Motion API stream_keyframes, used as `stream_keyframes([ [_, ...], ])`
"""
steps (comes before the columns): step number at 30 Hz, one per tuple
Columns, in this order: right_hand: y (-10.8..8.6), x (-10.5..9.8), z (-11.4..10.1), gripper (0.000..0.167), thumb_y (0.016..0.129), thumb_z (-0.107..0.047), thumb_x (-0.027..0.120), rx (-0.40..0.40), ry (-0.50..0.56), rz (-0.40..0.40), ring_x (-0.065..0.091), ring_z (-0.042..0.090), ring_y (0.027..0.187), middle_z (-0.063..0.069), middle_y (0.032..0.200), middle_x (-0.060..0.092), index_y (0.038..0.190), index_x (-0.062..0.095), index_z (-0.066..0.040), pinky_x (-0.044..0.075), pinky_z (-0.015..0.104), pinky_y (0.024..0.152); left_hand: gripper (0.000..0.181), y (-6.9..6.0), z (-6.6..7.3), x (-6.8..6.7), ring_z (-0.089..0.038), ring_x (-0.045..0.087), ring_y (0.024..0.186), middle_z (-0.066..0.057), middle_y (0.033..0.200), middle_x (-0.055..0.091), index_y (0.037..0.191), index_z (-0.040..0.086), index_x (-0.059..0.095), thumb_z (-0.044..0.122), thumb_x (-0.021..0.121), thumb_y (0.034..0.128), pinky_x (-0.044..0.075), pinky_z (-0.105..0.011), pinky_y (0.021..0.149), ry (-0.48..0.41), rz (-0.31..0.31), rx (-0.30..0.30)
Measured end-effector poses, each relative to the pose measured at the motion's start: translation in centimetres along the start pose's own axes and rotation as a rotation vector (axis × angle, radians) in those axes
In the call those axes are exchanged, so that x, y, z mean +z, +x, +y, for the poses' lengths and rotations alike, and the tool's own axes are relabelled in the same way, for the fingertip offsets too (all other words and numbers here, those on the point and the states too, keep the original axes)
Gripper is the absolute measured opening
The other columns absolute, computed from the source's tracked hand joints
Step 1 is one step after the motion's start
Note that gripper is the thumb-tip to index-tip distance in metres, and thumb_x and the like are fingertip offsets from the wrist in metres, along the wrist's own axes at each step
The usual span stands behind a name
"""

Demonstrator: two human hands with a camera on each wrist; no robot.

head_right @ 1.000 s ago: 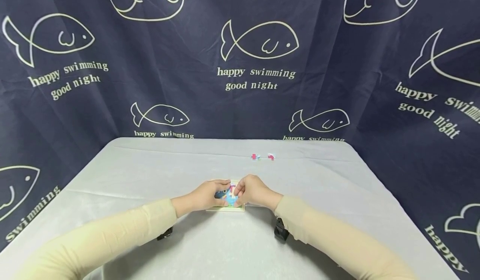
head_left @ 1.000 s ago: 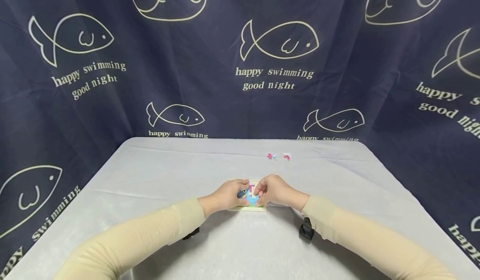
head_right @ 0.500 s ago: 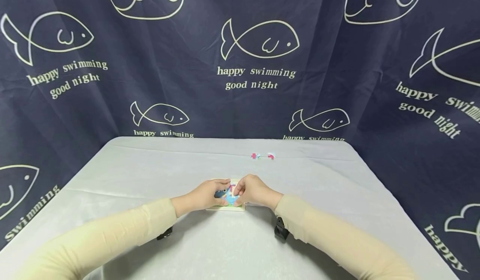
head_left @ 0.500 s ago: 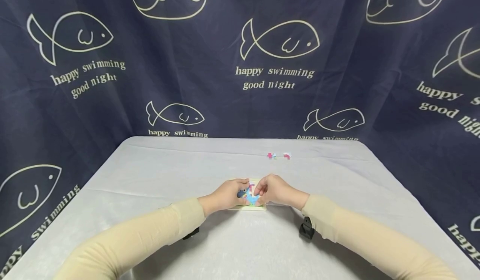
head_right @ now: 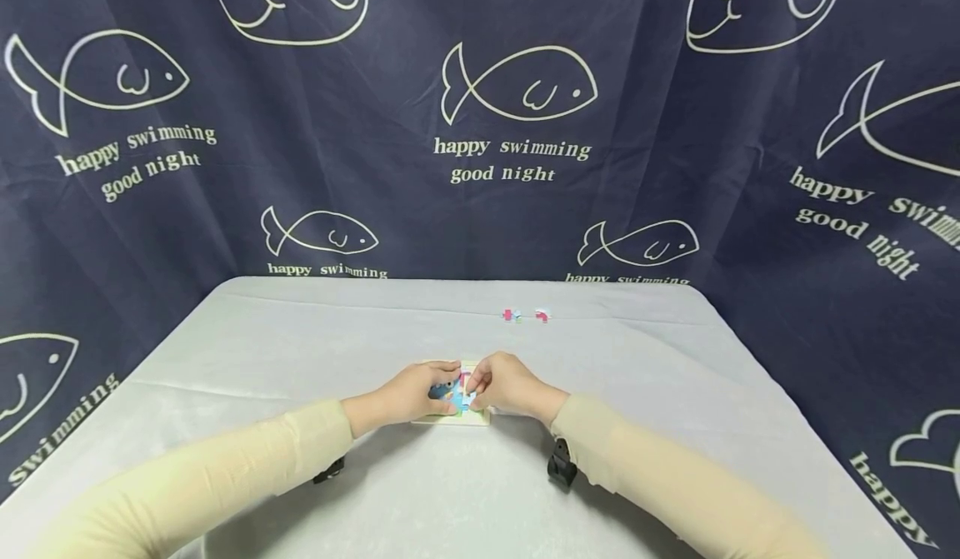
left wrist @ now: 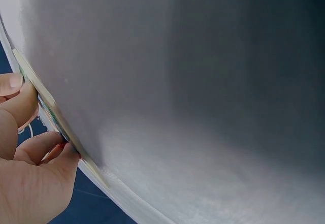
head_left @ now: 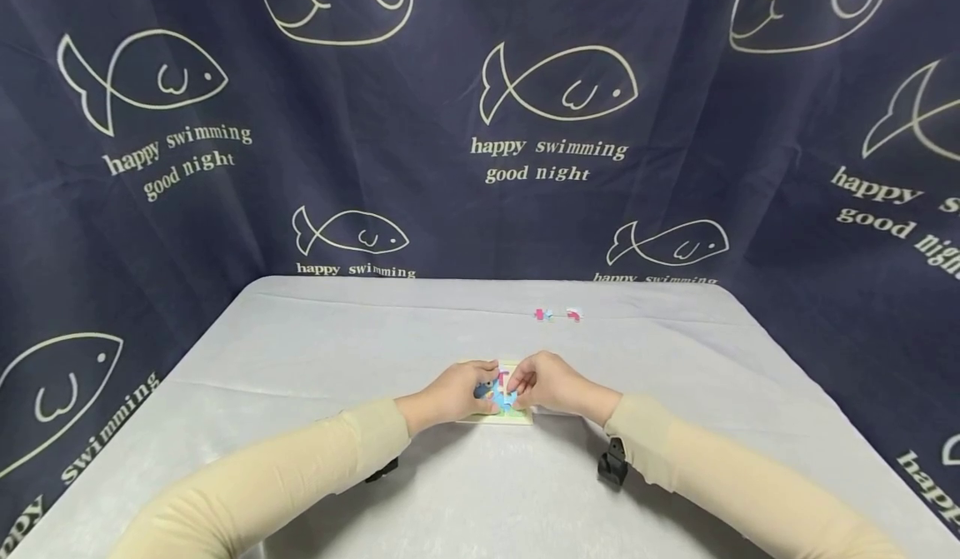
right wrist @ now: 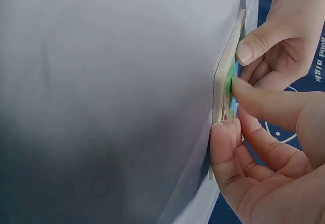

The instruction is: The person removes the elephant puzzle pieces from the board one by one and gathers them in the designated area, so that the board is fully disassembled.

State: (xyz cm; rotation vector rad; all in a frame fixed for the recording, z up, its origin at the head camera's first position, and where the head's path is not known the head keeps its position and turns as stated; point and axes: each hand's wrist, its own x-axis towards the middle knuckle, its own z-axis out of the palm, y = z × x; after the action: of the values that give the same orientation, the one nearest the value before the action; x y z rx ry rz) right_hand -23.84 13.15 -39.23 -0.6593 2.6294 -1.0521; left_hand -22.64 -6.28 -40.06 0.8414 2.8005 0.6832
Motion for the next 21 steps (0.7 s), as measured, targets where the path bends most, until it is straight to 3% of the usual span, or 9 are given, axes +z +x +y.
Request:
stream_keyframes([
  [5, 0.02, -0.23, -0.1, 0.018, 0.075, 0.011, 0.07, 0.067, 0.137, 0.007, 0.058, 0.01, 0.067, 0.01, 0.077, 0.067, 0.091, 0.07, 0.003, 0.055, 0.023, 0.065, 0.059, -0.11, 0.02, -0.05, -0.03, 0.044, 0.137, -0.014, 0.146, 0.049, 0.132, -0.006, 0.054, 0.024, 0.074, 0.0852, 0.036, -0.041, 0.115, -0.011, -0.002, -0.003],
  [10, -0.02, -0.36, -0.17, 0.011, 0.083, 0.005, 0.068, 0.124, 0.264, -0.033, 0.063, 0.012, 0.061, 0.01, 0.076, 0.068, 0.094, 0.069, 0.006, 0.061, 0.031, 0.063, 0.059, -0.3, 0.15, -0.15, -0.03, 0.043, 0.137, -0.014, 0.146, 0.048, 0.133, -0.006, 0.054, 0.023, 0.074, 0.0855, 0.035, -0.041, 0.116, -0.015, -0.002, -0.015],
  [21, -0.05, -0.59, 0.56, 0.014, 0.082, 0.007, 0.069, 0.087, 0.313, -0.114, 0.063, 0.011, 0.063, 0.003, 0.074, 0.064, 0.095, 0.068, 0.01, 0.061, 0.031, 0.065, 0.059, 0.22, 0.5, -0.07, -0.028, 0.044, 0.137, -0.011, 0.146, 0.049, 0.133, -0.003, 0.055, 0.024, 0.076, 0.0849, 0.035, -0.038, 0.116, 0.021, -0.018, -0.068],
])
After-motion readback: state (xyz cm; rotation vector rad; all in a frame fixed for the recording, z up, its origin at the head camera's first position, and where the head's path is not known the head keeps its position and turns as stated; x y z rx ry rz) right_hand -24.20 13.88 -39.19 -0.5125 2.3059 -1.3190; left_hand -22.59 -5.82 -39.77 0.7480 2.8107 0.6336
